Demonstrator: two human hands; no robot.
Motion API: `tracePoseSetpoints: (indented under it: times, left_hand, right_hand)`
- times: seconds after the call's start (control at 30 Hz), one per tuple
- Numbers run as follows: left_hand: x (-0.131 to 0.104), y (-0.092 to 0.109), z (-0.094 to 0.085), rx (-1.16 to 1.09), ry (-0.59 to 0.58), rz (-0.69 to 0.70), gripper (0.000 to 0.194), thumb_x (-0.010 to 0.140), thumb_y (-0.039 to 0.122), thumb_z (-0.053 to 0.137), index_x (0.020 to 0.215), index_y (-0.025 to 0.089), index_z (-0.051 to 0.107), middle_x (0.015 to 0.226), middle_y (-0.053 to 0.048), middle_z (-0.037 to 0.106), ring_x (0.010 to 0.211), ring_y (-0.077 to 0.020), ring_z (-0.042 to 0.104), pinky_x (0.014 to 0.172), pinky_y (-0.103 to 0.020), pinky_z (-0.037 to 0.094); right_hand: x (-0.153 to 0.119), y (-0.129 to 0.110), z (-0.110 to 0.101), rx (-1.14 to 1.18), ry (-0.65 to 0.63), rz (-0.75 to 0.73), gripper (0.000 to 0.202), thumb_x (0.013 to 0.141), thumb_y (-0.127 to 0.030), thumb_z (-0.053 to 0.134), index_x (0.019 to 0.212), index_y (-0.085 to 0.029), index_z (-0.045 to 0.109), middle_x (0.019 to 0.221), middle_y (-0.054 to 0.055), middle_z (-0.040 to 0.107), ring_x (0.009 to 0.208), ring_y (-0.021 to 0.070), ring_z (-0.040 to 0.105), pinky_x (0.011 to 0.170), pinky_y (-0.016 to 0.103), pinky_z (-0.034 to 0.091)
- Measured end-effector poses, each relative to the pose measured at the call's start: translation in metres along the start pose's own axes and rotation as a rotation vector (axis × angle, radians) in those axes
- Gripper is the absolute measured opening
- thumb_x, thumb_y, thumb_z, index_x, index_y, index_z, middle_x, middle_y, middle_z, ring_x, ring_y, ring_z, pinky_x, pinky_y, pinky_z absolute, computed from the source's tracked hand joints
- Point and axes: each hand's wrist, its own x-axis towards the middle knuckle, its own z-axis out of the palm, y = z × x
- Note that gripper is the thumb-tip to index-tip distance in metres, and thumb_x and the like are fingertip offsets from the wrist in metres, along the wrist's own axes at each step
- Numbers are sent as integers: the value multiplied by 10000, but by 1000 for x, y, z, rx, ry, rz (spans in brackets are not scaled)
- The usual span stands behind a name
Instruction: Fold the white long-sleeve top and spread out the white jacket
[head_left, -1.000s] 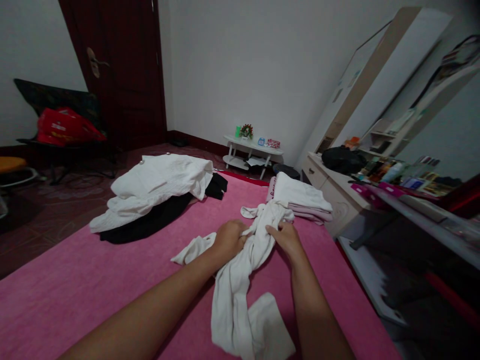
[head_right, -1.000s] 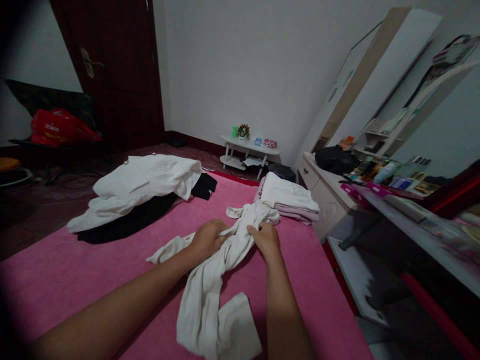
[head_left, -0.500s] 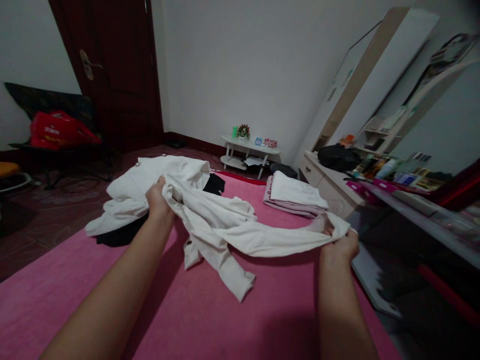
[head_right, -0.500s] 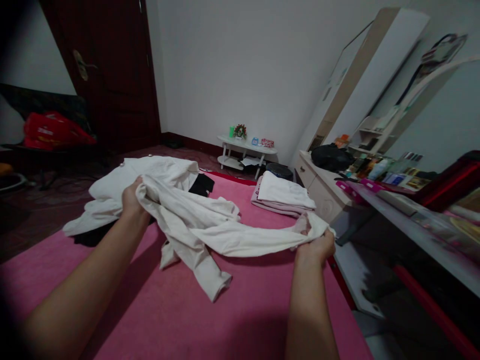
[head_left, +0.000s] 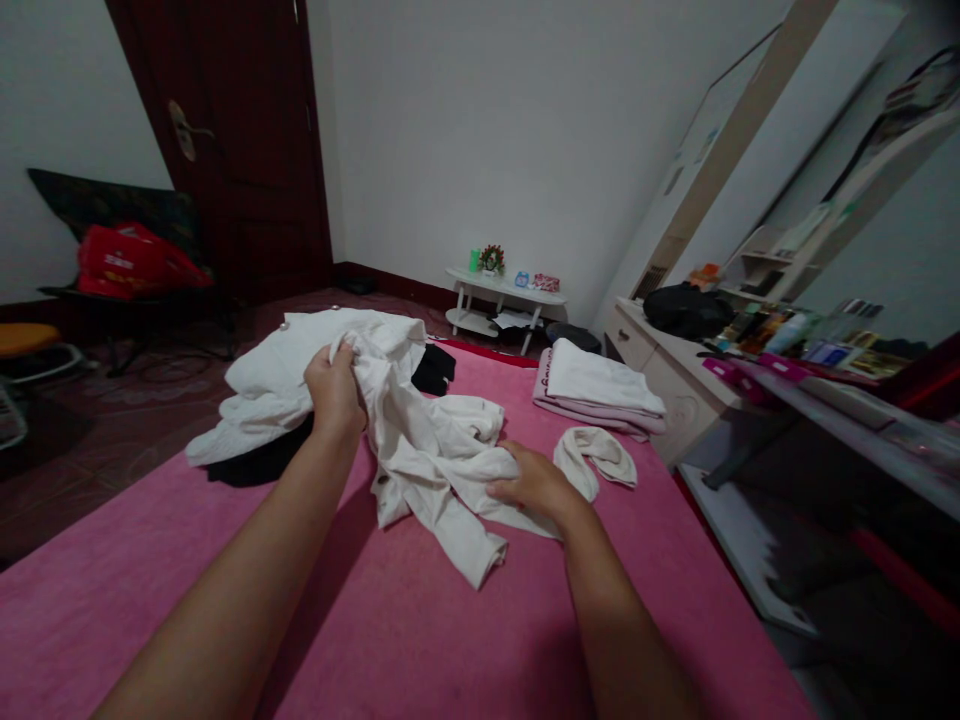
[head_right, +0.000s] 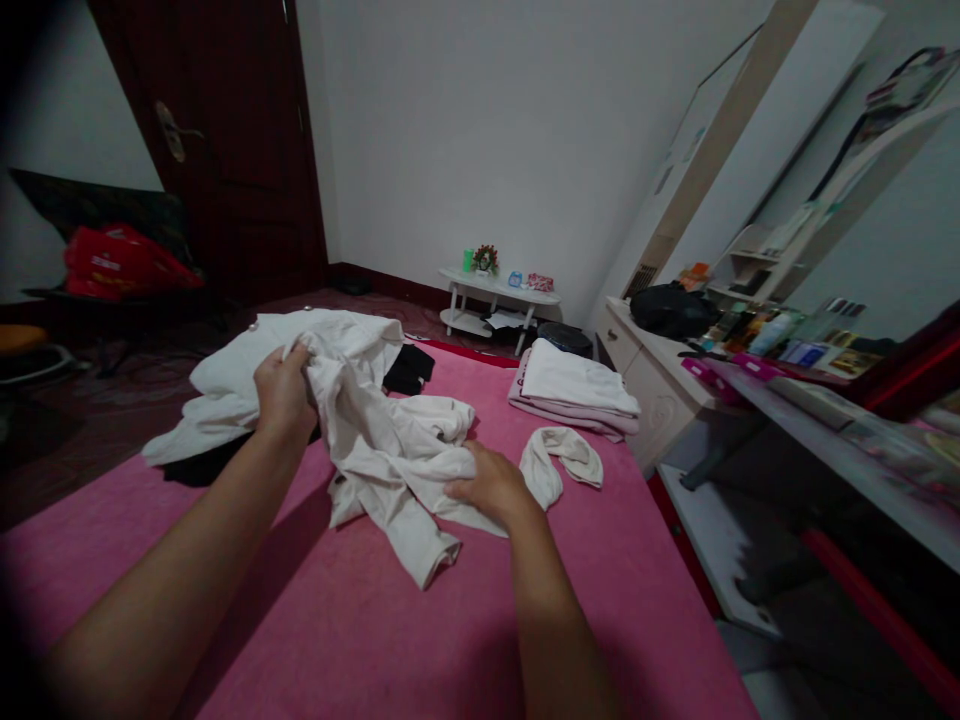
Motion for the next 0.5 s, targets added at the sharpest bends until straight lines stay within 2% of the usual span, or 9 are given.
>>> tracePoseSetpoints:
  times: [0.03,0.1,0.17,0.23,0.33,0.4,0.5]
  left_hand:
    - [3,0,-3,2,27,34,187,693,296,648,687,160,519,621,59,456,563,-72,429,536,-178,363]
    - [8,-1,-8,-5,84,80,186,720,291,629,673,165,501,615,60,432,557,-72,405,528,-183,347]
    - [10,-1,-10,-30,114,86,199,743,293,615,665,171,479,613,59,423,553,-74,400,526,-191,342]
    - [7,-1,-9,-47,113,75,233,758,304,608,646,176,449,597,63,403,535,-72,386,515,-195,330]
    - [-1,-1,-4,-26,58,87,277,758,327,617,623,173,431,571,71,368,511,-64,351,494,-193,302]
    - [-6,1,0,-9,3,91,280,745,344,629,626,164,452,565,72,369,504,-60,339,482,-191,284]
    - [-6,6,1,-17,-30,37,282,711,345,659,624,159,465,556,69,393,498,-60,359,472,-189,286]
  right_hand:
    - [0,0,0,-4,-26,22,386,594,-371,764,950,-231,718,856,34,712,776,217,629,672,278,433]
    - [0,4,-10,51,47,82,230,638,-374,717,790,-202,731,734,21,699,693,202,613,617,265,415]
    - [1,13,-27,221,270,115,236,672,-374,669,776,-170,727,682,10,677,621,174,583,563,249,403]
    - [0,21,-44,420,555,125,272,670,-370,665,815,-145,714,591,-17,620,519,133,519,484,224,368]
    - [-1,26,-60,657,897,148,287,649,-355,692,842,-144,678,460,-65,510,404,100,436,392,197,306]
    - [-1,23,-62,773,1007,134,285,627,-321,707,849,-148,662,485,-58,537,411,104,476,396,195,352]
    - [0,17,-63,883,1079,64,296,574,-247,725,842,-144,653,603,-33,599,475,98,534,457,201,436]
